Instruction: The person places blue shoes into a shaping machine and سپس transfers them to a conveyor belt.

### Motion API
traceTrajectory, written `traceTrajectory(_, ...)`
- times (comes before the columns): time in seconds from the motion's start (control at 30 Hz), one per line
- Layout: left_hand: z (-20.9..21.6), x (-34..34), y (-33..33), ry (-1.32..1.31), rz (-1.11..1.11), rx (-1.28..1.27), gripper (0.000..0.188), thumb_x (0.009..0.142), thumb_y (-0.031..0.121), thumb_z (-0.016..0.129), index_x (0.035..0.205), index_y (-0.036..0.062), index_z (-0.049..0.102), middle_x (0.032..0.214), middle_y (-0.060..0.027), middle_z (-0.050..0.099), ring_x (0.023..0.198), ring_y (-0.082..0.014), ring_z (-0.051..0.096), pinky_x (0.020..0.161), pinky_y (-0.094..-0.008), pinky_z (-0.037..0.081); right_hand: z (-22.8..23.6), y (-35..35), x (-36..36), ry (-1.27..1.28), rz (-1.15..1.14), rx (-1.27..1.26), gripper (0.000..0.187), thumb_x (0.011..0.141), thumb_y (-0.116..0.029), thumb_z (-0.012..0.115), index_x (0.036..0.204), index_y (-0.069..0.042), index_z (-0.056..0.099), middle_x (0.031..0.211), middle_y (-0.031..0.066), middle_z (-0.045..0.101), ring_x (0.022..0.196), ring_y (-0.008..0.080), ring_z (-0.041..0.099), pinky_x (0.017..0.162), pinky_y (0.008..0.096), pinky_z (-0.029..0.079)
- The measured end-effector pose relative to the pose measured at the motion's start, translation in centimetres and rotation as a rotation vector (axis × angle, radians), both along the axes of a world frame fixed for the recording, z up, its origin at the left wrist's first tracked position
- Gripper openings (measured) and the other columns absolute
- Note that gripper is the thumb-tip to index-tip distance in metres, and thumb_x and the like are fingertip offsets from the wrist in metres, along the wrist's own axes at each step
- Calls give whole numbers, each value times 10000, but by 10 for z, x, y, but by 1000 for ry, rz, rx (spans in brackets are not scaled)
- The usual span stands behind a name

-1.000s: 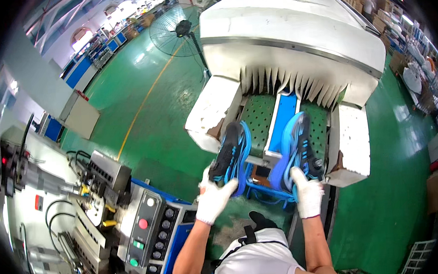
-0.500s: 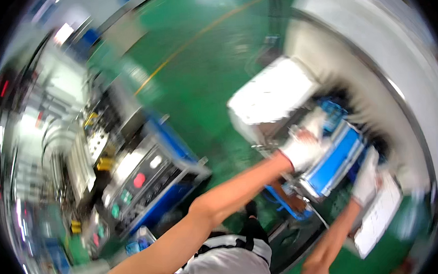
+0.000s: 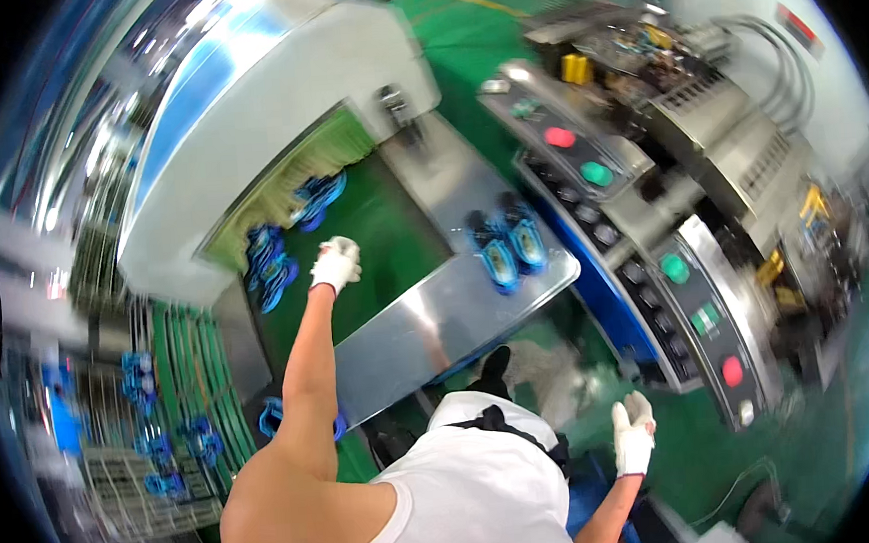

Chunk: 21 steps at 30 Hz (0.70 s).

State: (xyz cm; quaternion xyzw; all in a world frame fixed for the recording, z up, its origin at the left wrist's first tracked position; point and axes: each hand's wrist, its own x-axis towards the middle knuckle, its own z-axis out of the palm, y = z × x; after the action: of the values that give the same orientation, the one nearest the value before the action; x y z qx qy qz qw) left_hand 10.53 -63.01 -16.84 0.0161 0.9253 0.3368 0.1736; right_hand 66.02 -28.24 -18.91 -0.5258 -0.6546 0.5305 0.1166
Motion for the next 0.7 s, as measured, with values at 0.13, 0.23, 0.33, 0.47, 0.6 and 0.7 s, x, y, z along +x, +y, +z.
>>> traceTrajectory(0.13,-58,-24,-165,74,399,-206,528,898,412,639,1317,93,597,1396,-200,569,1256,-351,588,1047,-510,464,0,7,-95,-306,148,50,544,947,-171,697,1430,-4,510,1383,204,605,1276,285,595,1068,391,472)
traceTrajectory(0.23,-83,5,-205,-34,519,-343,914,875,488,685,1602,131,263,1550,-211,427,1380,-412,480,1131,-538,392,3,-8,-140,-567,345,142,616,906,-359,716,1414,-52,550,1348,177,633,1221,303,623,1029,410,490)
traceTrajectory(0.33,-103,-21,-244,19,735,-281,1037,855,515,720,1621,89,167,1599,-221,345,1406,-436,439,1142,-552,372,20,-18,-181,-735,485,163,631,862,-388,735,1371,-48,586,1331,192,643,1157,327,660,1009,406,513)
traceTrajectory(0.47,-112,-115,-278,127,774,-313,952,890,557,667,1604,107,227,1573,-225,380,1398,-435,441,1115,-552,389,3,10,-154,-937,493,57,613,803,-413,762,1267,-29,647,1207,192,694,1085,343,677,940,432,539)
traceTrajectory(0.6,-137,-158,-301,284,724,-421,645,937,502,626,1411,83,504,1397,-231,527,1248,-441,546,1018,-546,450,-13,53,-149,-1271,775,422,792,790,-616,680,1296,-14,588,1259,224,645,1135,409,630,979,477,507)
traceTrajectory(0.7,-144,-159,-301,457,684,-415,328,983,325,599,1198,79,629,1206,-230,590,1062,-442,615,881,-525,505,-13,44,-227,-1078,972,248,677,816,-504,730,1319,-68,603,1204,217,674,1070,384,668,922,438,532)
